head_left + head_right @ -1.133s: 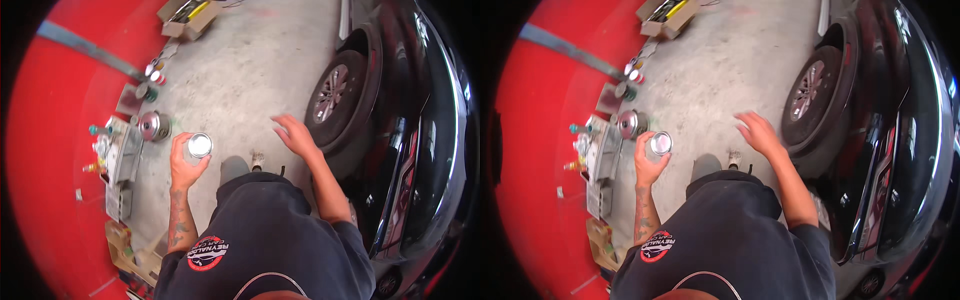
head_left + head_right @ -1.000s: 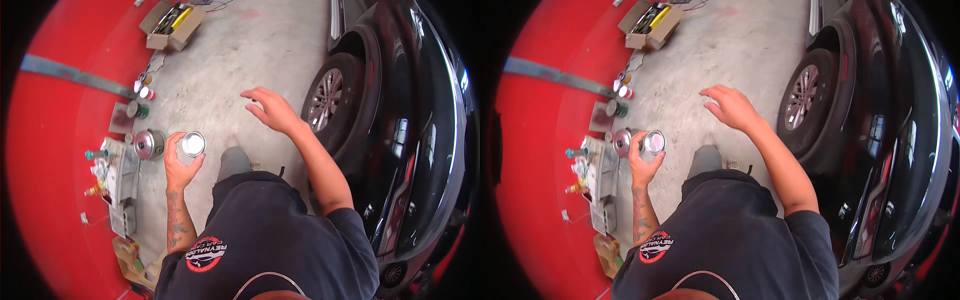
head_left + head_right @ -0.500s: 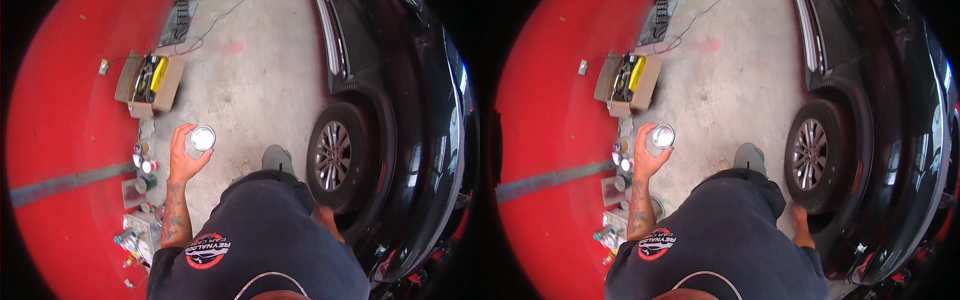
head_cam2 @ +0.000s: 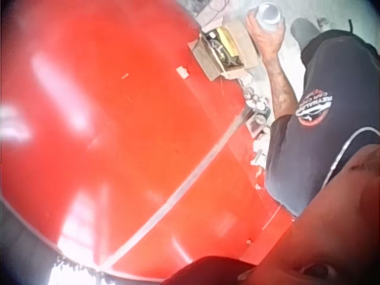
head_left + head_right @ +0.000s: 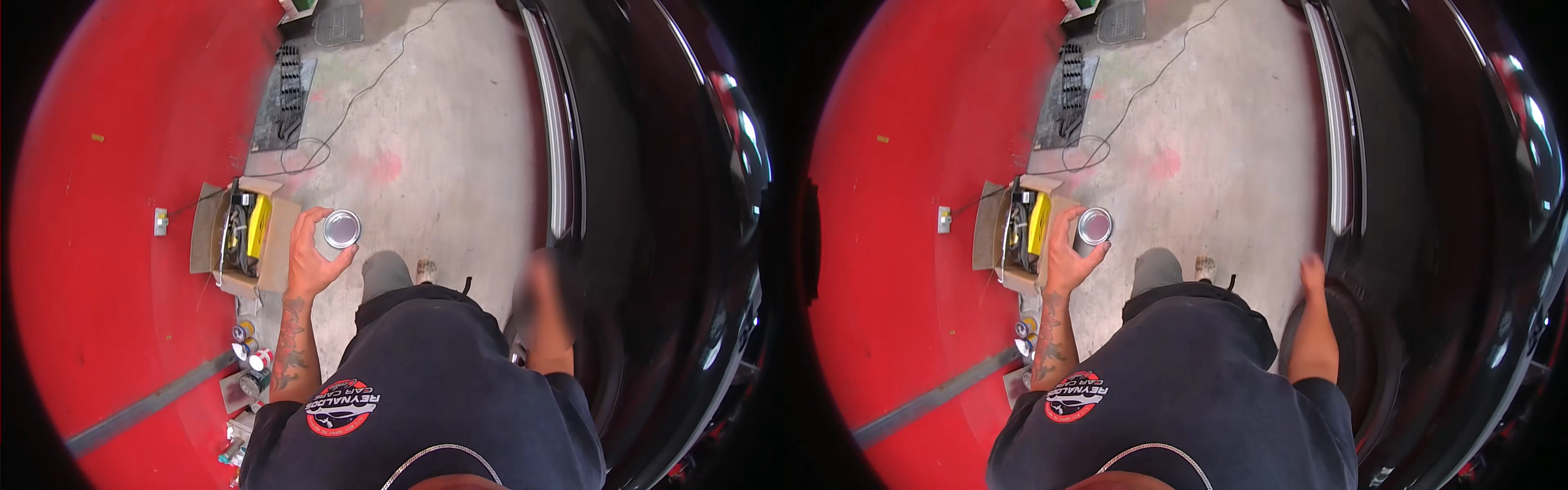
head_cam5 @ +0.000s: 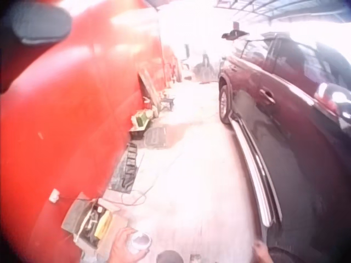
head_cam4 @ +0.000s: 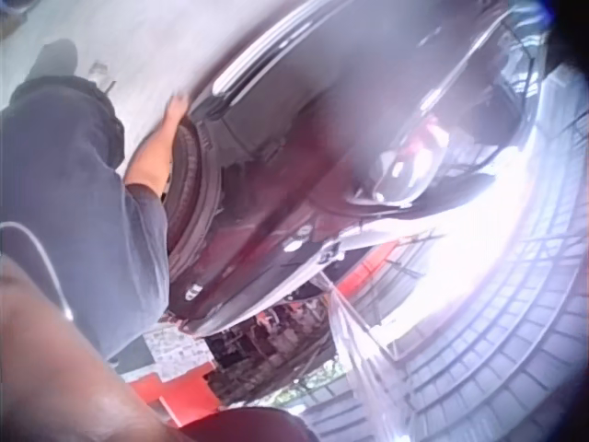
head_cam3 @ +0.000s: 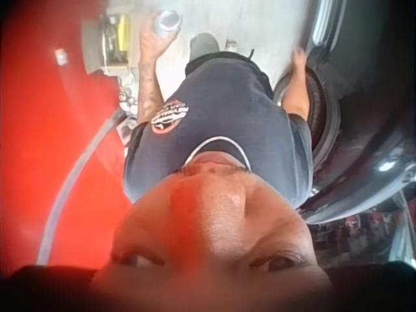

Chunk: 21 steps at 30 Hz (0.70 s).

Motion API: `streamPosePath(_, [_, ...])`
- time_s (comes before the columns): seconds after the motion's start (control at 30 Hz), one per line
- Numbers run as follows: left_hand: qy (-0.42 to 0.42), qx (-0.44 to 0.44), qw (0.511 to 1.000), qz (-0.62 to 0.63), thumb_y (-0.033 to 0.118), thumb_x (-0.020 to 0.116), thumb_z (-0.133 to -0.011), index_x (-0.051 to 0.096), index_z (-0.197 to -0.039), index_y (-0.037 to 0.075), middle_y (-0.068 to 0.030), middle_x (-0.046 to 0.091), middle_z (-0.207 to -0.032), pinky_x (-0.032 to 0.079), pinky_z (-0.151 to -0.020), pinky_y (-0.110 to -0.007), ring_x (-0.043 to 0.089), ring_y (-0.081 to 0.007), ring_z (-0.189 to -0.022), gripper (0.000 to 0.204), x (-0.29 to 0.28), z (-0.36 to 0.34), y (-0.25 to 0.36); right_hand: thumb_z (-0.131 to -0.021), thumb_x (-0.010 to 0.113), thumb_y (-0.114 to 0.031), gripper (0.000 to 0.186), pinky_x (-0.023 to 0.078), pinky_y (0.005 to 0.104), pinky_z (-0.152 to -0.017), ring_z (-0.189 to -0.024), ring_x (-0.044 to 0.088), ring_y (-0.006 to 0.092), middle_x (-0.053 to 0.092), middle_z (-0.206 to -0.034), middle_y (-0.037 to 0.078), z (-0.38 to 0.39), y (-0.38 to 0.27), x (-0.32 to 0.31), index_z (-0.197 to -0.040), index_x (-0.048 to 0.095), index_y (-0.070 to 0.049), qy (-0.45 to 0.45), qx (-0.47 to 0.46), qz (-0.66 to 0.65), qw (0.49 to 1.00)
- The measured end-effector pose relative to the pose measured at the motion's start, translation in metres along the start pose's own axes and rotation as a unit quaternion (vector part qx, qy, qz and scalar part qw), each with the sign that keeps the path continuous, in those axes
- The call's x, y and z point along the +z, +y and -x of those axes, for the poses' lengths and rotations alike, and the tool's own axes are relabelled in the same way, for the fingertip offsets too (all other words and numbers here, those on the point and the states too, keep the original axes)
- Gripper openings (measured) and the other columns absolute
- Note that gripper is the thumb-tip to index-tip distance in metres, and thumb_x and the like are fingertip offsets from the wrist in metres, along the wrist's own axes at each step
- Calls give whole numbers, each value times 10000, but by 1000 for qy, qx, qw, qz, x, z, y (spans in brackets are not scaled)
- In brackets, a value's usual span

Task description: The person carries a small metal container through an auto shop, pours a dark liquid from a larger black can into the container, and then uses a thin applicator to mix the liquid and apply it to a small yellow and red component while holding it by hand.

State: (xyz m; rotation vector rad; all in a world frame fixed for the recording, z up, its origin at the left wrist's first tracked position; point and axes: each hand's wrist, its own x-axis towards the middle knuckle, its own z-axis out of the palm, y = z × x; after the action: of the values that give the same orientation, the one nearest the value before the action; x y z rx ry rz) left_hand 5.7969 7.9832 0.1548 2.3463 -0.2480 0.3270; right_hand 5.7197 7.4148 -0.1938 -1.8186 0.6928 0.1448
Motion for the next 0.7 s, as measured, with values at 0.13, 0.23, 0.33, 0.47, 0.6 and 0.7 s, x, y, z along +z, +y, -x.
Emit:
streamPosePath(0.13, [11, -8, 1000, -23, 178, 882, -667, 576, -1221, 43, -160, 610, -1194, 461, -999, -455, 594, -372, -1144, 647, 12, -88, -42, -960, 676, -229, 349, 500, 295, -713, -819, 647, 141, 663, -934, 58, -124, -318, 129, -1258, 646, -50, -36, -151, 2, 988])
streamPosePath(0.23, [9, 3, 1000, -24, 184, 889, -654, 574, -1208, 34, -162, 611, -1177, 463, -989, -452, 595, -373, -1131, 655, 33, -164, -79, -952, 684, -234, 387, 540, 330, -825, -887, 684, 180, 716, -1004, 114, -198, -409, 172, -1280, 643, -32, -47, -216, -11, 975])
streamPosePath(0.33, [16, -4, 1000, 14, 181, 888, -654, 569, -1223, 48, -154, 611, -1193, 461, -993, -455, 595, -364, -1144, 666, 47, -250, -123, -950, 688, -243, 397, 552, 361, -844, -918, 704, 220, 736, -1064, 150, -277, -383, 194, -1277, 647, -23, -26, -218, 72, 973])
streamPosePath(0.47, [-31, 39, 999, 23, 182, 885, -658, 564, -1233, 55, -144, 611, -1209, 450, -1004, -456, 585, -355, -1171, 671, 58, -401, -142, -935, 649, -205, 182, 489, 367, -559, -659, 615, 189, 655, -770, 71, -312, -138, 155, -1031, 691, -56, 61, -81, 216, 971])
streamPosePath(0.6, [-15, 34, 999, -27, 178, 879, -661, 566, -1230, 61, -140, 610, -1216, 453, -993, -450, 587, -348, -1173, 660, 56, -514, -166, -914, 569, -282, 266, 504, 555, -629, -715, 670, 357, 675, -738, 182, -205, -126, 158, -774, 656, -74, -149, 63, 285, 945])
streamPosePath(0.7, [-20, 10, 1000, -5, 174, 876, -664, 566, -1225, 61, -142, 608, -1216, 460, -990, -447, 586, -351, -1173, 652, 76, -613, -214, -918, 560, -251, 244, 508, 563, -672, -771, 684, 361, 689, -807, 192, -171, -39, 138, -796, 654, -62, -193, 51, 450, 870])
